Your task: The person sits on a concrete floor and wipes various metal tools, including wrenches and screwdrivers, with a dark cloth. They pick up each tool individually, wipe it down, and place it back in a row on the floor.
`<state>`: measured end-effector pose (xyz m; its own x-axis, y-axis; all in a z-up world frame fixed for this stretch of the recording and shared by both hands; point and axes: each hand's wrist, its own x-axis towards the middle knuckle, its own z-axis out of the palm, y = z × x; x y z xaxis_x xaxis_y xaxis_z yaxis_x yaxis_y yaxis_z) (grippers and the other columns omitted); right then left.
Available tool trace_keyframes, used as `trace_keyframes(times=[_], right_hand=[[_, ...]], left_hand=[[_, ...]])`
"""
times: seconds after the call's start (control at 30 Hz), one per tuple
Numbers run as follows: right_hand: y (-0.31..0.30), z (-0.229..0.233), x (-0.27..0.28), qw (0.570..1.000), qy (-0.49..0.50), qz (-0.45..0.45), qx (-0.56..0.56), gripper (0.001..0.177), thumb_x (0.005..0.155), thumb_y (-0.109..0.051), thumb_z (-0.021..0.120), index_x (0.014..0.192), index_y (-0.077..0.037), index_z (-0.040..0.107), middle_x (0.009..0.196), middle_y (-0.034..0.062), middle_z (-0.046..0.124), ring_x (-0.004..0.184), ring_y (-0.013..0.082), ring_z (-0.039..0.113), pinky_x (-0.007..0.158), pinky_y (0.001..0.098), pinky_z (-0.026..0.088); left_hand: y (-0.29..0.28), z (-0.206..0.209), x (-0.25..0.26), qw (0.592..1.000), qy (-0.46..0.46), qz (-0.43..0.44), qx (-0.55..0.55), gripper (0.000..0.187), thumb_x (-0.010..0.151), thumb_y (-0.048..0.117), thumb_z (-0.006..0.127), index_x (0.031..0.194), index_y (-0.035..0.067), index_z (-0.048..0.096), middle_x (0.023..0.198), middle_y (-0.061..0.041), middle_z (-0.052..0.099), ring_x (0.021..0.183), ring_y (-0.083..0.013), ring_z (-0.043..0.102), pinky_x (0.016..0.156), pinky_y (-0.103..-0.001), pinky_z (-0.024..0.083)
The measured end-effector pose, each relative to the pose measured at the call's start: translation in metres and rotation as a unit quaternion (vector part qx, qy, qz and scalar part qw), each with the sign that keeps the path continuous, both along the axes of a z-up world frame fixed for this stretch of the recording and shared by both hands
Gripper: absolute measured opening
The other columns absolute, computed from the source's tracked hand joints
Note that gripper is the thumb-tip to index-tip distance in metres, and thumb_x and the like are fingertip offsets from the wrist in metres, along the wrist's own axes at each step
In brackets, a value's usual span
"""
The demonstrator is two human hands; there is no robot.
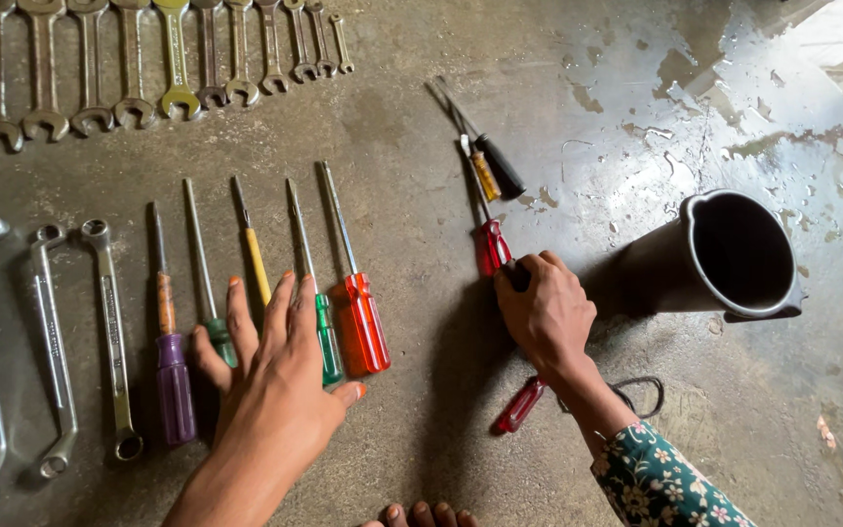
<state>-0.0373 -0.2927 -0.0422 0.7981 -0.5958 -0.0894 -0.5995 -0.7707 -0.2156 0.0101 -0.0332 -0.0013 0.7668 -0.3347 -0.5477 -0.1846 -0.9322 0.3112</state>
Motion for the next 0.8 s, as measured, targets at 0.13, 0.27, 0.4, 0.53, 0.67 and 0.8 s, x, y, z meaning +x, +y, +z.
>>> trace_keyframes(times=[0.13, 0.27, 0.4, 0.53, 0.67, 0.8], right_hand=[[0.012, -0.002, -0.006, 0.996, 0.043, -0.024, 0.080, 0.029, 0.093, -0.037, 0.065, 0.096, -0.011, 0.075, 0.100, 0.0020, 0.070, 0.074, 0.0278, 0.072, 0.061, 0.0427, 0.057], [0.047, -0.002, -0.016, 0.995, -0.004, 0.034, 0.092, 0.027, 0.090, -0.038, 0.065, 0.095, -0.014, 0.076, 0.099, 0.0022, 0.070, 0.072, 0.0261, 0.072, 0.062, 0.0422, 0.057], [0.066, 0.001, -0.010, 0.994, -0.027, 0.077, 0.076, 0.028, 0.087, -0.040, 0.069, 0.093, -0.013, 0.076, 0.098, 0.0053, 0.071, 0.077, 0.0298, 0.071, 0.068, 0.0452, 0.056], [0.071, 0.003, -0.004, 0.992, -0.024, 0.091, 0.079, 0.029, 0.087, -0.040, 0.069, 0.093, -0.013, 0.076, 0.099, 0.0050, 0.071, 0.082, 0.0306, 0.072, 0.070, 0.0464, 0.055], [0.075, 0.004, 0.002, 0.993, -0.002, 0.080, 0.085, 0.030, 0.087, -0.042, 0.068, 0.094, -0.013, 0.076, 0.099, 0.0046, 0.070, 0.083, 0.0300, 0.071, 0.071, 0.0475, 0.055], [0.079, 0.006, 0.004, 0.993, 0.017, 0.077, 0.092, 0.031, 0.088, -0.043, 0.067, 0.093, -0.013, 0.075, 0.100, 0.0043, 0.069, 0.084, 0.0300, 0.071, 0.072, 0.0481, 0.055]], left_hand=[[-0.006, -0.003, 0.003, 1.000, -0.025, -0.010, -0.014, 0.123, 0.070, 0.037, 0.090, 0.158, 0.003, 0.011, 0.169, -0.017, 0.004, 0.153, -0.0435, -0.018, 0.108, -0.076, -0.009], [-0.011, -0.004, 0.006, 1.000, -0.016, -0.014, -0.016, 0.124, 0.069, 0.036, 0.090, 0.159, 0.006, 0.009, 0.169, -0.013, 0.005, 0.154, -0.0414, -0.018, 0.109, -0.076, -0.009], [-0.014, -0.005, 0.003, 0.999, -0.031, -0.009, -0.030, 0.125, 0.066, 0.037, 0.091, 0.158, 0.008, 0.012, 0.170, -0.010, 0.007, 0.154, -0.0397, -0.014, 0.110, -0.074, -0.007], [-0.019, -0.004, 0.004, 1.000, -0.011, -0.020, 0.003, 0.125, 0.070, 0.040, 0.091, 0.159, 0.008, 0.009, 0.170, -0.010, 0.006, 0.153, -0.0393, -0.016, 0.110, -0.074, -0.007], [-0.022, -0.001, 0.004, 1.000, 0.003, -0.018, 0.018, 0.124, 0.070, 0.040, 0.090, 0.159, 0.009, 0.009, 0.169, -0.010, 0.006, 0.152, -0.0383, -0.016, 0.111, -0.073, -0.006], [-0.022, 0.000, 0.003, 1.000, -0.002, -0.020, 0.022, 0.123, 0.071, 0.041, 0.090, 0.160, 0.010, 0.010, 0.170, -0.008, 0.007, 0.155, -0.0383, -0.015, 0.112, -0.072, -0.006]])
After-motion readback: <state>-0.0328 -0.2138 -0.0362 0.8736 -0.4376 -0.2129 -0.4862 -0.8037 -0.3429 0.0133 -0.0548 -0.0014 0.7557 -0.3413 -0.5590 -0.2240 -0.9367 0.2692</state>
